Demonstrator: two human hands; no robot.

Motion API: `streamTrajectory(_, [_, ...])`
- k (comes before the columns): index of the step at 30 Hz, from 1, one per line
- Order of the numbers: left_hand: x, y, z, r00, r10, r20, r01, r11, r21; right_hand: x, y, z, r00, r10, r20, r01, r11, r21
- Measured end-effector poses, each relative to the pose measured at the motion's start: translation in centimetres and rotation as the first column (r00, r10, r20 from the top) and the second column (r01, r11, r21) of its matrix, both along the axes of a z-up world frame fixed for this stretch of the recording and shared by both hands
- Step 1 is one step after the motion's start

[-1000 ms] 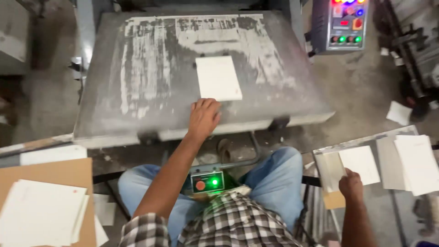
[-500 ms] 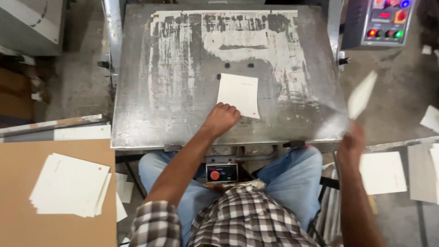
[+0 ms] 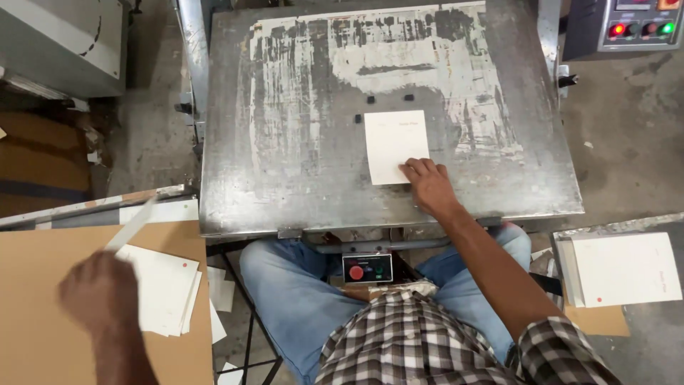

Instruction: Operating a paper-processing or printing machine by manually feeding and removing sheets.

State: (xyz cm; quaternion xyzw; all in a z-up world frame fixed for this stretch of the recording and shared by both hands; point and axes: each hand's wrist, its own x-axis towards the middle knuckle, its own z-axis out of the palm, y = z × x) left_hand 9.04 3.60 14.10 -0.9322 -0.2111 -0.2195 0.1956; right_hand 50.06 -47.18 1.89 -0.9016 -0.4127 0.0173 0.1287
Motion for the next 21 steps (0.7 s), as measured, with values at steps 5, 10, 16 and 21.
streamTrajectory(5, [-9.6,-0.1,-10.8,0.869,0.457,-0.19,-0.455,0.889,0.056,2.0,1.2,-1.0,0.999,0.034,0.03,-0.034,0.999,0.008])
streamTrajectory(10, [-11.1,-4.3,-17.9,0.898,0.398,-0.186,-0.43,0.883,-0.19,3.1,1.6,-1.5,0.998,0.053,0.016,-0.054,0.998,0.034])
streamTrajectory(16, [-10.7,-4.2,-20.3,0.847,0.466,-0.256,-0.528,0.79,-0.311,2.9,1.9,-2.9,1.0,0.002,-0.014,-0.002,1.0,-0.002])
streamTrajectory(21, [-10.4,-5.0,-19.6,0.884,0.411,-0.221,-0.462,0.84,-0.285,2.6,2.3,-2.5,1.0,-0.015,-0.024,0.013,0.995,-0.098])
